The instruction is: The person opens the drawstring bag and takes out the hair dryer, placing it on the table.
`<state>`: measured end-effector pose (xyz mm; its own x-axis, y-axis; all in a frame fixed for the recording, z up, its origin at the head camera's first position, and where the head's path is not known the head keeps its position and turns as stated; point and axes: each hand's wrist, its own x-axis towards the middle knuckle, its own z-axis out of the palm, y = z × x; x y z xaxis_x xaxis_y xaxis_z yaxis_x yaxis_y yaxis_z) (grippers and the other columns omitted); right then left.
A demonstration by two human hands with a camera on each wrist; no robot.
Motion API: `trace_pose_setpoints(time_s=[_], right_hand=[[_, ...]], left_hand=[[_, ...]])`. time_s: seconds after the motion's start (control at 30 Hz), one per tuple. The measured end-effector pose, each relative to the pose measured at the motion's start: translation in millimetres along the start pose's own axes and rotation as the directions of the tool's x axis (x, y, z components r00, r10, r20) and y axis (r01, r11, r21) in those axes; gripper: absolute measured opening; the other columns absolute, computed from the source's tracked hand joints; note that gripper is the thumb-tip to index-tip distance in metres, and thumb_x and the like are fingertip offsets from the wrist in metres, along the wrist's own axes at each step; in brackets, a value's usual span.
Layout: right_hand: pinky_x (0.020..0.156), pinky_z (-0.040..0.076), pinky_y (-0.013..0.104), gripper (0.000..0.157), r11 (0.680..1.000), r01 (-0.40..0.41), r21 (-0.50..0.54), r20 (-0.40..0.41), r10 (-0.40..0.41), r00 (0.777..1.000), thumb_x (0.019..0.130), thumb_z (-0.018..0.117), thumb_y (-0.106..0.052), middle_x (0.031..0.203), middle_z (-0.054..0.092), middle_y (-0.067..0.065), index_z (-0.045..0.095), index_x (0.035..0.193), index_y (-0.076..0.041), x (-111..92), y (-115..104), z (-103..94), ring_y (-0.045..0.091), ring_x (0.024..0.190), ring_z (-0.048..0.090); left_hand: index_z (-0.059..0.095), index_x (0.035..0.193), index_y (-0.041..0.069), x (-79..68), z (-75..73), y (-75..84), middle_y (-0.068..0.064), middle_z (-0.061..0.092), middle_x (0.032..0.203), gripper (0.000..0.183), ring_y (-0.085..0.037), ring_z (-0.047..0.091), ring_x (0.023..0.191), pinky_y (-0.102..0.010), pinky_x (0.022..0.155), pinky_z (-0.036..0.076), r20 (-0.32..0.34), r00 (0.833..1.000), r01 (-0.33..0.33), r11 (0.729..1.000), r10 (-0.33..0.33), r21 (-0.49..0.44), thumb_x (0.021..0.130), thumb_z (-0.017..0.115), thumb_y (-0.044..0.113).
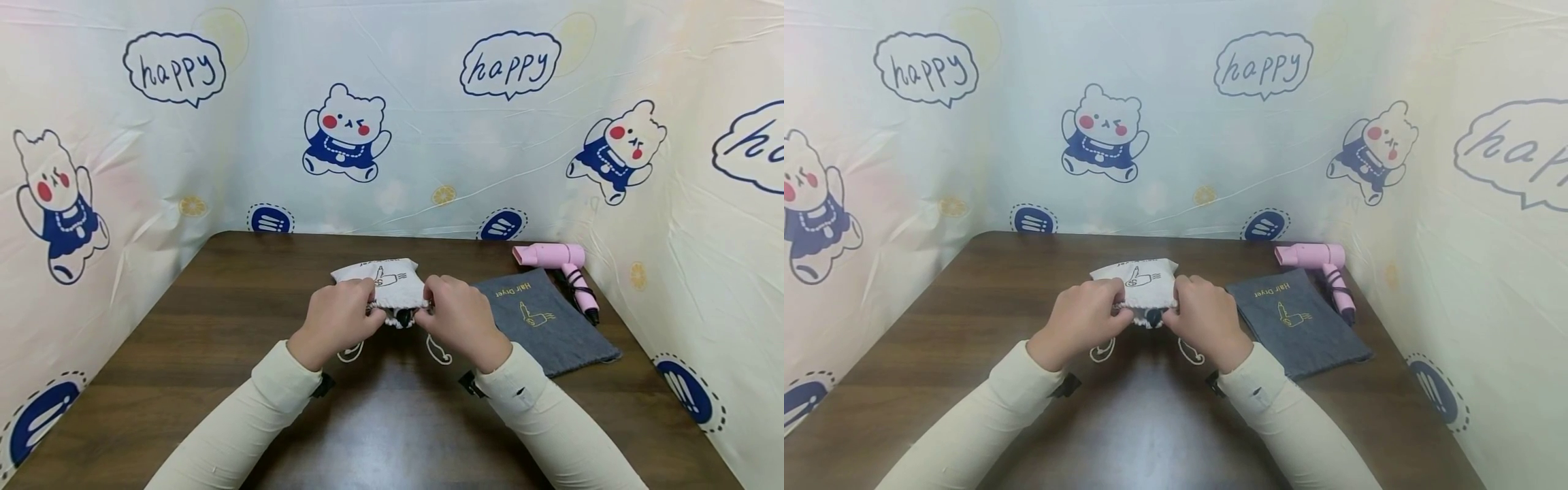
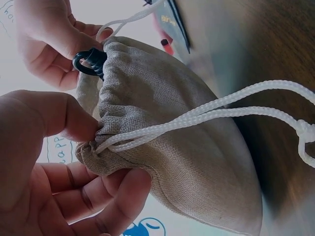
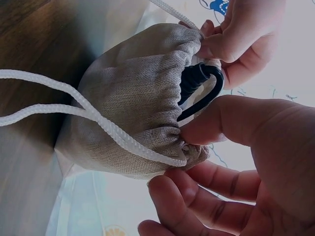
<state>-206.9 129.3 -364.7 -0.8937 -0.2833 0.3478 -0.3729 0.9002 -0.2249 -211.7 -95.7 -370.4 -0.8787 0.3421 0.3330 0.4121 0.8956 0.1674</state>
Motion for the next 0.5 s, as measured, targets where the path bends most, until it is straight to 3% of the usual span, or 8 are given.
trace_pose_setpoints(time_s=[0.5], right_hand=[[0.048,0.039,0.032,0.019,1.0,-0.012,-0.018,0.005,0.012,1.0,0.081,0.08,-0.028,0.072,0.055,-0.006,0.063,0.086,-0.02,1.4,3.0,-1.2,0.015,0.06,0.051]], left_hand=[[0.049,0.071,0.02,-0.3,-2.2,-1.0,0.005,0.048,0.062,0.021,-0.016,0.043,0.053,-0.035,0.045,0.031,-0.006,1.0,0.014,1.0,-0.014,-0.012,0.083,0.066,0.027]])
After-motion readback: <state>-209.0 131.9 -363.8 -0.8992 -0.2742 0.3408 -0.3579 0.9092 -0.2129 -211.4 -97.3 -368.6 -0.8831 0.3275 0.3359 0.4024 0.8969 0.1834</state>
